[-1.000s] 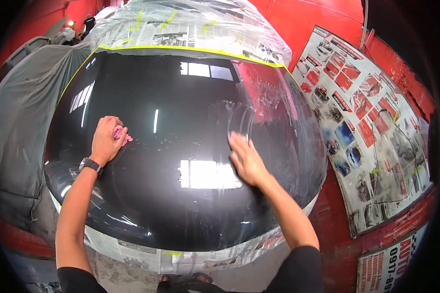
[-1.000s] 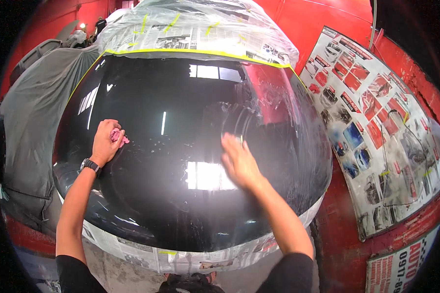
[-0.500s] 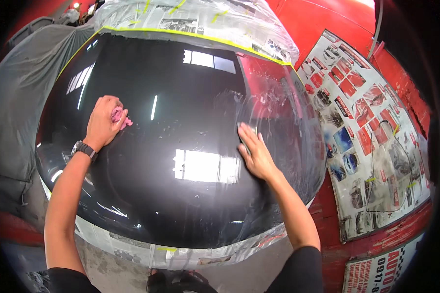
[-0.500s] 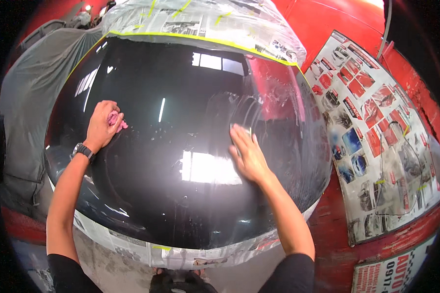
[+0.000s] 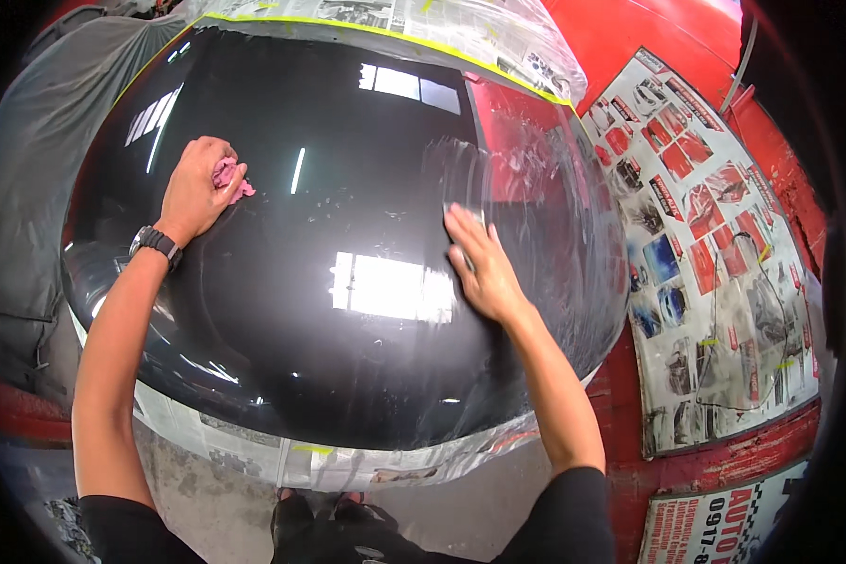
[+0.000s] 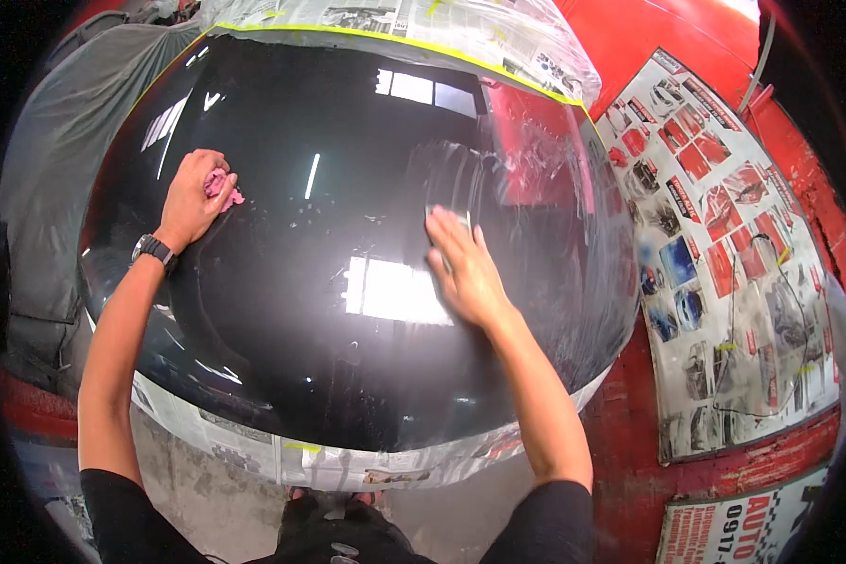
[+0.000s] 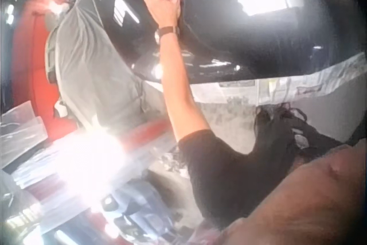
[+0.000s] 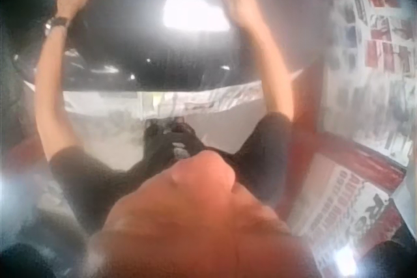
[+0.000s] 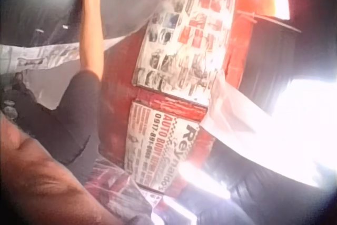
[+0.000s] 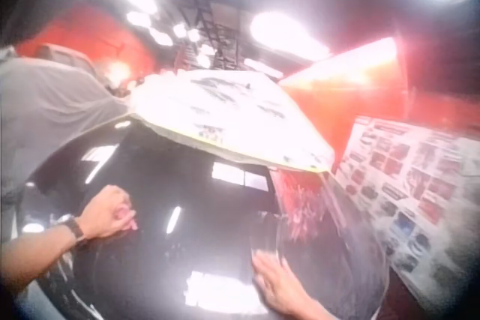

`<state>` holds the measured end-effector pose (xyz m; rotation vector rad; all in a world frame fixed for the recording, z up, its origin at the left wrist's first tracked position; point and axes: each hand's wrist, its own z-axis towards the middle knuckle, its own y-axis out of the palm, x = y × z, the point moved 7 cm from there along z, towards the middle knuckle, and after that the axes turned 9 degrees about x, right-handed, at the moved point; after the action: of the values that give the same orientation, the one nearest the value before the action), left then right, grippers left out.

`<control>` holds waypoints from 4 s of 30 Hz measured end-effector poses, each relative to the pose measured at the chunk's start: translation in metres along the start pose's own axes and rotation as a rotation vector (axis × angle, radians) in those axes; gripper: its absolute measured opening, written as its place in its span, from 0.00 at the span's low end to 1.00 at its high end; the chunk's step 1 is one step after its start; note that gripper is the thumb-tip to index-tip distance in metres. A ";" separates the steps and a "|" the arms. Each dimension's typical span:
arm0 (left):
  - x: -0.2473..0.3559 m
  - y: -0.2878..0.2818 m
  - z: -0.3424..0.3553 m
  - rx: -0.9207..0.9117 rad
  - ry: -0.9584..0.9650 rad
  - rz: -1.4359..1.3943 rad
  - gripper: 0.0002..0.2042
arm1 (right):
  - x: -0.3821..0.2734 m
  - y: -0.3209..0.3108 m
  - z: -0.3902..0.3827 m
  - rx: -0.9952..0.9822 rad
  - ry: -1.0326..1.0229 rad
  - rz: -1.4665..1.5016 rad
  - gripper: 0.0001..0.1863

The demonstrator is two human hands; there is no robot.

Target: The person sands the surface of a car hood by hand using a sanding block and a cloth, then rinses the tools in a bucket of water.

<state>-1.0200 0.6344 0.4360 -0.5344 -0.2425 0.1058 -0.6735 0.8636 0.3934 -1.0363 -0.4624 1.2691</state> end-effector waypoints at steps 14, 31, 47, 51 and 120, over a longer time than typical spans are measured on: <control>0.008 0.011 0.003 0.005 0.079 -0.026 0.09 | -0.003 0.005 0.009 0.067 0.067 -0.138 0.30; 0.016 0.018 0.005 -0.056 0.041 0.000 0.12 | 0.066 -0.056 -0.097 0.226 0.425 -0.252 0.28; -0.002 0.016 0.001 -0.073 0.092 0.001 0.13 | -0.084 -0.002 -0.251 0.575 0.600 -0.178 0.27; -0.002 0.020 0.001 -0.095 0.059 0.010 0.13 | -0.098 0.003 -0.283 0.432 0.408 -0.251 0.28; -0.016 0.028 0.001 -0.133 0.077 0.019 0.15 | -0.112 0.029 -0.357 0.559 0.627 -0.221 0.33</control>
<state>-1.0365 0.6563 0.4198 -0.6722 -0.1699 0.0878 -0.4422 0.6250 0.2193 -0.8129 0.2487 0.7484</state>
